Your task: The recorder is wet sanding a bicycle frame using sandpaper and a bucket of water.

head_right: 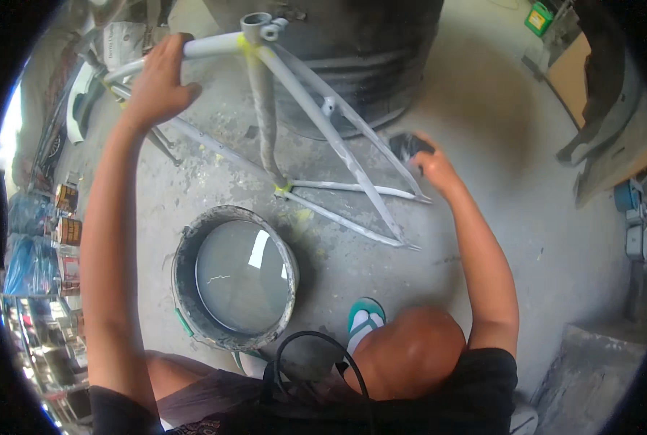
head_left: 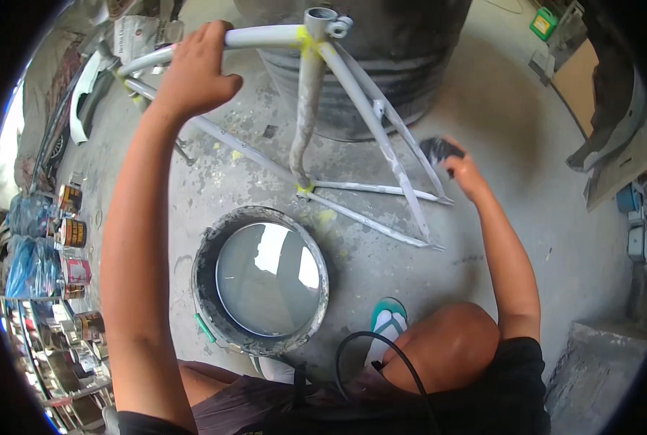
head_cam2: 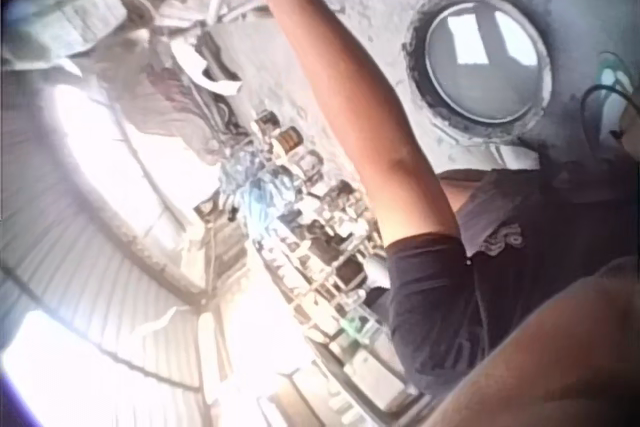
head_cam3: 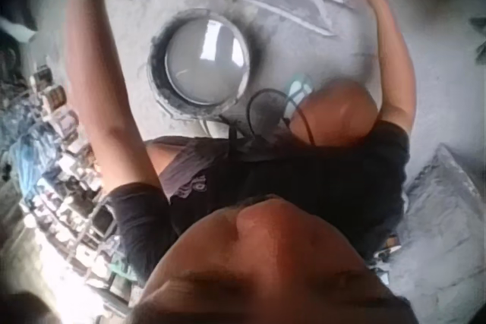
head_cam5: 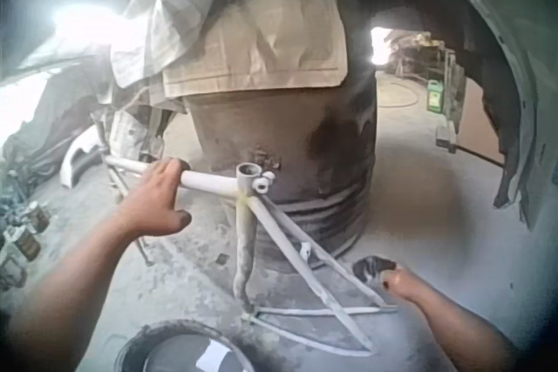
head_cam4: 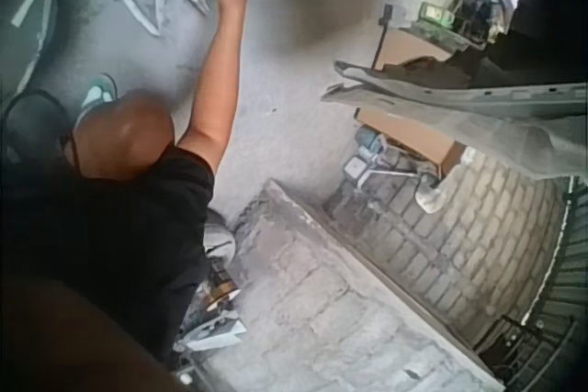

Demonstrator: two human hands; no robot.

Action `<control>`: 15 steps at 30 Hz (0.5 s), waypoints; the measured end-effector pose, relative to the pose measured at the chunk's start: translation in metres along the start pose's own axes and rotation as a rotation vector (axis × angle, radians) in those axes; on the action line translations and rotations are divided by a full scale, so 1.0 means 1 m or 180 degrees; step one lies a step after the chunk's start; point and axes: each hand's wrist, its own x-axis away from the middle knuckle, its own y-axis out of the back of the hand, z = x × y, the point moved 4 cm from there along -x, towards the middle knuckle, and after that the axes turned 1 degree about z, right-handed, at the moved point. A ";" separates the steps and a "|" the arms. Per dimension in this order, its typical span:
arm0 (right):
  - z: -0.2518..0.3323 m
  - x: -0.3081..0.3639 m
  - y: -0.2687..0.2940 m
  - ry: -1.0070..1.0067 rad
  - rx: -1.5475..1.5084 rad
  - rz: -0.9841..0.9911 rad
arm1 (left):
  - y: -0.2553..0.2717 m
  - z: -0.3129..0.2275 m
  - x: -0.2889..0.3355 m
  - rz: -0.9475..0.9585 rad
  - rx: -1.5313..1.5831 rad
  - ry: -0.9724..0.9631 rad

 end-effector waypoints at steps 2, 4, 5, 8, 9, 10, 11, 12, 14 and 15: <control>0.064 -0.005 -0.012 0.0755 -0.0228 -0.0272 | 0.000 0.001 0.002 0.0011 -0.0095 0.0015; 0.145 -0.012 -0.044 0.1879 0.0132 -0.0021 | -0.009 0.006 0.000 0.0006 -0.0051 -0.0007; 0.176 -0.014 -0.076 0.1649 0.0072 0.0303 | -0.006 0.019 0.007 -0.0213 -0.0057 -0.0191; 0.240 0.015 -0.142 0.2600 0.0748 -0.0004 | -0.007 0.058 0.007 -0.0041 -0.0139 -0.0094; 0.226 0.017 -0.137 0.2498 0.0767 0.0029 | -0.007 0.068 0.001 0.0026 -0.0153 -0.0058; 0.210 0.020 -0.127 0.3138 0.0866 -0.0033 | 0.003 0.030 -0.003 0.0440 -0.0058 0.0359; 0.192 0.021 -0.114 0.3818 0.0947 -0.0101 | 0.013 -0.008 -0.006 0.0836 -0.0003 0.0767; 0.168 0.007 -0.106 0.3812 0.1002 0.0367 | 0.013 -0.010 -0.005 0.0905 -0.0019 0.0798; 0.175 0.011 -0.112 0.4013 0.1394 0.0143 | 0.005 -0.008 -0.006 0.0742 -0.0079 0.0702; 0.187 0.013 -0.115 0.4281 0.1791 -0.0161 | 0.006 -0.002 -0.008 0.0642 -0.0153 0.0648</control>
